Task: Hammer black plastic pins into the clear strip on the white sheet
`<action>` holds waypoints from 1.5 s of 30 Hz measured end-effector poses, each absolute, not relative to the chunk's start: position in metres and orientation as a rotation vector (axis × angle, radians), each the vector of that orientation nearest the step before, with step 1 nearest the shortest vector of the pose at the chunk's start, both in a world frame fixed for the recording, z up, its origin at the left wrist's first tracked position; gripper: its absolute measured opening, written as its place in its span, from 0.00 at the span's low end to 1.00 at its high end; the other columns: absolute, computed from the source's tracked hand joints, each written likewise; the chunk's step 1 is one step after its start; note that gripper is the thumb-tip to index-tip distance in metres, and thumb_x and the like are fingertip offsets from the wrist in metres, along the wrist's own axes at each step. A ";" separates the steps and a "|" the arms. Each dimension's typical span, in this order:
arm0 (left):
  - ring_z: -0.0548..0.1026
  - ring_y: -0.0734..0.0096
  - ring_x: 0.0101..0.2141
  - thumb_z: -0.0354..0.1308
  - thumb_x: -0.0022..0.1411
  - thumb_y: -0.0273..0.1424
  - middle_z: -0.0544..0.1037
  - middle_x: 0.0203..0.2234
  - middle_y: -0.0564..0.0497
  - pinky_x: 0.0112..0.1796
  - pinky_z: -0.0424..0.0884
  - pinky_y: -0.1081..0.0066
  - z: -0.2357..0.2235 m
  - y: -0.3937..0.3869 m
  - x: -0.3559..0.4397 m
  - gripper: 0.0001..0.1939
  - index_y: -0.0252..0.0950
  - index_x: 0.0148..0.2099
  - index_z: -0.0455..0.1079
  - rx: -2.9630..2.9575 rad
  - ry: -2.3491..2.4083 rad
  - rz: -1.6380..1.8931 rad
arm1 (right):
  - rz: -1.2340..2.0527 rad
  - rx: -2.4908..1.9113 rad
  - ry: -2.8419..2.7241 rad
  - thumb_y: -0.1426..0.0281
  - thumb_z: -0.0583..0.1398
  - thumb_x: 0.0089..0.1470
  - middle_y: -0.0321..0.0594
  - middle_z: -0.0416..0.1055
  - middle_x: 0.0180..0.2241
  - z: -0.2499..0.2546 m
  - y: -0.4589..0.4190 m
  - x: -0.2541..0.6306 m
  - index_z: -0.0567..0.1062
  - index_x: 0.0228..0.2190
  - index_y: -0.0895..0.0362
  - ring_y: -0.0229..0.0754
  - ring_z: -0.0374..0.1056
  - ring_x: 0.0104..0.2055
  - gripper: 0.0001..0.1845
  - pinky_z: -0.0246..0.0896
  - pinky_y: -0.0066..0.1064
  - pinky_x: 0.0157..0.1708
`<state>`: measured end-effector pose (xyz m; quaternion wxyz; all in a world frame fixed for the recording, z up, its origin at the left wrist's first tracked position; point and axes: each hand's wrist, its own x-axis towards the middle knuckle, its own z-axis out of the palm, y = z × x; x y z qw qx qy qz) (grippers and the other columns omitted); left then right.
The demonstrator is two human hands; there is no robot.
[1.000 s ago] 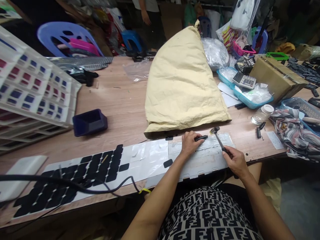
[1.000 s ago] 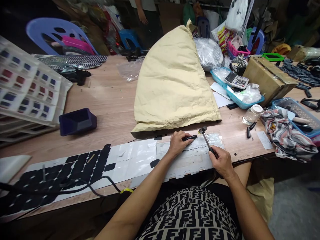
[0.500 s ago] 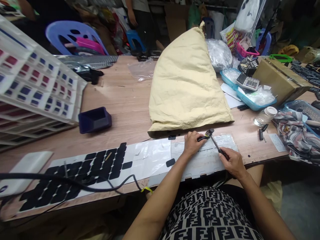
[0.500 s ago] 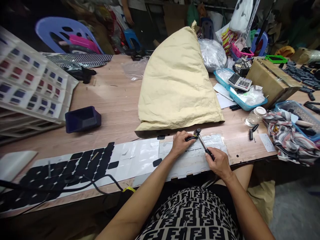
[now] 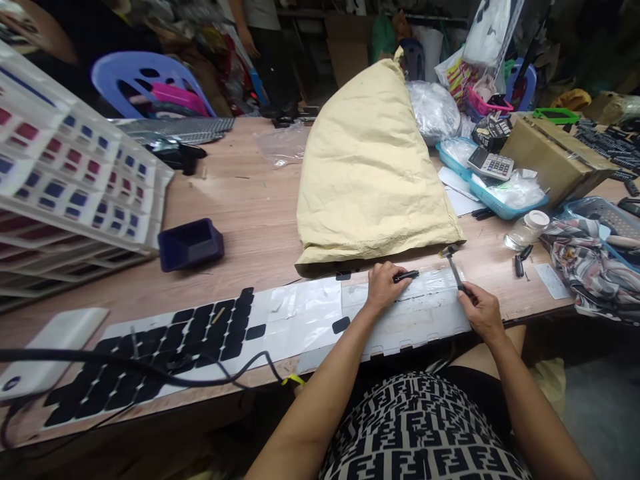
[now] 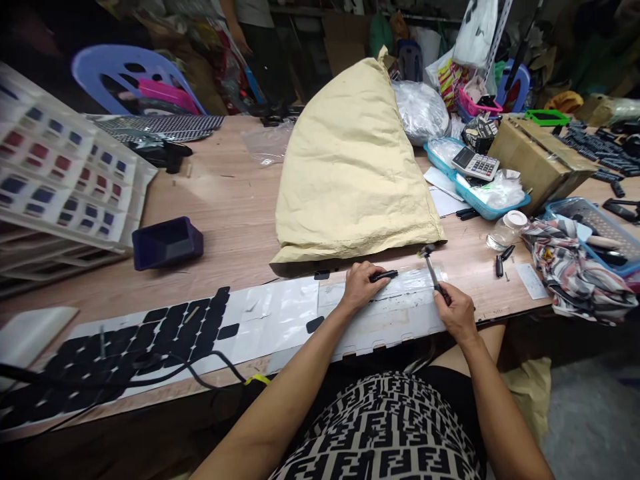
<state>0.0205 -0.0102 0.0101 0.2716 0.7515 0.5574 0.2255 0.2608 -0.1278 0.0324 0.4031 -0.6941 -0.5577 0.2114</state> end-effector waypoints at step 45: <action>0.75 0.56 0.45 0.55 0.65 0.35 0.77 0.39 0.43 0.48 0.69 0.63 0.043 0.056 0.017 0.16 0.38 0.52 0.75 2.149 1.885 0.625 | 0.702 -1.630 -1.226 0.58 0.63 0.55 0.41 0.79 0.33 0.013 -0.128 0.274 0.81 0.42 0.58 0.42 0.73 0.31 0.19 0.70 0.32 0.32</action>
